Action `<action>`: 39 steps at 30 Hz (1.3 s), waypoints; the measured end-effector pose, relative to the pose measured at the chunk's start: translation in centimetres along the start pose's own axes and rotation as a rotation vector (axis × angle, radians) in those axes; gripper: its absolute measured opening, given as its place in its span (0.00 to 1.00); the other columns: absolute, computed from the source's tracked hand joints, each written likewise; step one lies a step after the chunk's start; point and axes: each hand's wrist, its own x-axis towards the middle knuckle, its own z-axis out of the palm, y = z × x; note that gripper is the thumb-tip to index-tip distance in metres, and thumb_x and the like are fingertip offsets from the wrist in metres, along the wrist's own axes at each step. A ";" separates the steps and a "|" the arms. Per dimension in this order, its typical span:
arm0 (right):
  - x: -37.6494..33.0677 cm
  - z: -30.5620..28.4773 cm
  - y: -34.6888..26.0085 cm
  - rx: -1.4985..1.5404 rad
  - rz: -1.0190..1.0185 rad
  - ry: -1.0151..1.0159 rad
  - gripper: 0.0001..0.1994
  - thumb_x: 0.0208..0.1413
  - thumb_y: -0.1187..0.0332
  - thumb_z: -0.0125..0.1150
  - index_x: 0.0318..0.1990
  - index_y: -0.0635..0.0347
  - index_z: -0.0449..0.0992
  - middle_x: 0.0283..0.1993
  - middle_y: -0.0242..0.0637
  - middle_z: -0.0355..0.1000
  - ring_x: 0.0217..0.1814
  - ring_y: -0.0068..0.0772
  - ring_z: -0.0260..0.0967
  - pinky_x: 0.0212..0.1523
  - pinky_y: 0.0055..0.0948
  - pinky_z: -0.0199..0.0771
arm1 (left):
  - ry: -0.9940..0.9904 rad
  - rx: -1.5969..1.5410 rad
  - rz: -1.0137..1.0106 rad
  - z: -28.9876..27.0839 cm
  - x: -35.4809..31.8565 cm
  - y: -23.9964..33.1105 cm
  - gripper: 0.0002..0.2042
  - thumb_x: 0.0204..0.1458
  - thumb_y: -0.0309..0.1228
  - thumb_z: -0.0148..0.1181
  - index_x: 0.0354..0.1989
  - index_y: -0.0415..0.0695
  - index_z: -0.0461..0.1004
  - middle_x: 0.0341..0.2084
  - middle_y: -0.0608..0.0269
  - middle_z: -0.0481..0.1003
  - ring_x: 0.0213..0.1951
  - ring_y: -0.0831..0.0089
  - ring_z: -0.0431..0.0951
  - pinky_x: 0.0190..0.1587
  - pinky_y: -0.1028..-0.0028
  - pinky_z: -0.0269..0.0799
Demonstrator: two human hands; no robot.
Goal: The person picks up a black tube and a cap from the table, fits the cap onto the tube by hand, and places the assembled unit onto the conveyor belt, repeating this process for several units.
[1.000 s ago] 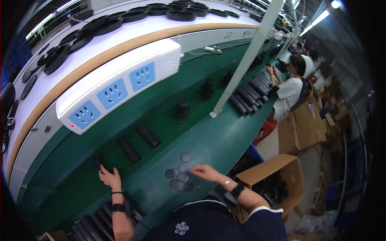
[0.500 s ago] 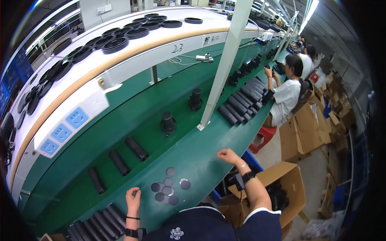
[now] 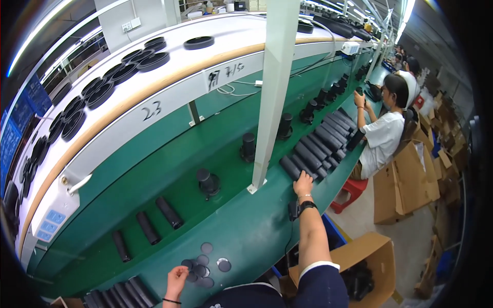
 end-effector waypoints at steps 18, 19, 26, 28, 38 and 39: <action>-26.4 -2.6 0.7 1.296 -0.110 -1.017 0.23 0.50 0.66 0.67 0.51 0.66 0.67 0.43 0.33 0.71 0.42 0.22 0.67 0.43 0.23 0.69 | -0.577 -0.235 -0.293 16.8 3.6 6.7 0.23 0.50 0.30 0.65 0.54 0.42 0.66 0.42 0.61 0.73 0.44 0.75 0.73 0.47 0.76 0.70; -28.2 -3.2 -0.3 1.285 -0.217 -1.098 0.25 0.50 0.67 0.67 0.53 0.66 0.66 0.46 0.32 0.71 0.46 0.23 0.67 0.46 0.24 0.70 | -0.576 -0.238 -0.304 17.6 3.4 6.5 0.23 0.50 0.30 0.65 0.54 0.42 0.66 0.42 0.61 0.73 0.44 0.75 0.73 0.47 0.76 0.70; -13.6 -3.0 -2.4 0.372 -0.657 -0.117 0.28 0.42 0.58 0.70 0.51 0.60 0.71 0.51 0.50 0.66 0.52 0.49 0.63 0.51 0.41 0.65 | -0.510 -0.475 -0.232 15.9 3.7 5.0 0.19 0.49 0.26 0.64 0.49 0.40 0.66 0.42 0.60 0.74 0.44 0.68 0.75 0.49 0.65 0.71; -9.1 -2.2 -2.4 0.102 -0.481 0.040 0.40 0.38 0.59 0.71 0.62 0.56 0.59 0.56 0.54 0.60 0.59 0.58 0.56 0.56 0.44 0.61 | -0.447 -0.490 -0.209 14.3 3.8 3.7 0.19 0.49 0.25 0.63 0.49 0.42 0.66 0.40 0.61 0.74 0.43 0.67 0.76 0.48 0.65 0.72; -11.2 2.4 -0.9 0.874 -0.139 -0.157 0.41 0.43 0.62 0.68 0.62 0.71 0.54 0.57 0.55 0.63 0.57 0.45 0.64 0.54 0.34 0.65 | -0.295 -0.696 -0.241 5.1 0.8 3.4 0.20 0.48 0.21 0.60 0.50 0.42 0.64 0.41 0.56 0.73 0.46 0.59 0.75 0.50 0.56 0.72; -12.9 2.0 -0.5 1.050 -0.041 -0.308 0.41 0.46 0.61 0.68 0.63 0.70 0.53 0.58 0.48 0.62 0.56 0.38 0.64 0.53 0.31 0.65 | -0.294 -0.725 -0.212 3.9 -0.2 3.7 0.21 0.47 0.20 0.59 0.51 0.42 0.63 0.42 0.56 0.73 0.47 0.58 0.75 0.52 0.56 0.71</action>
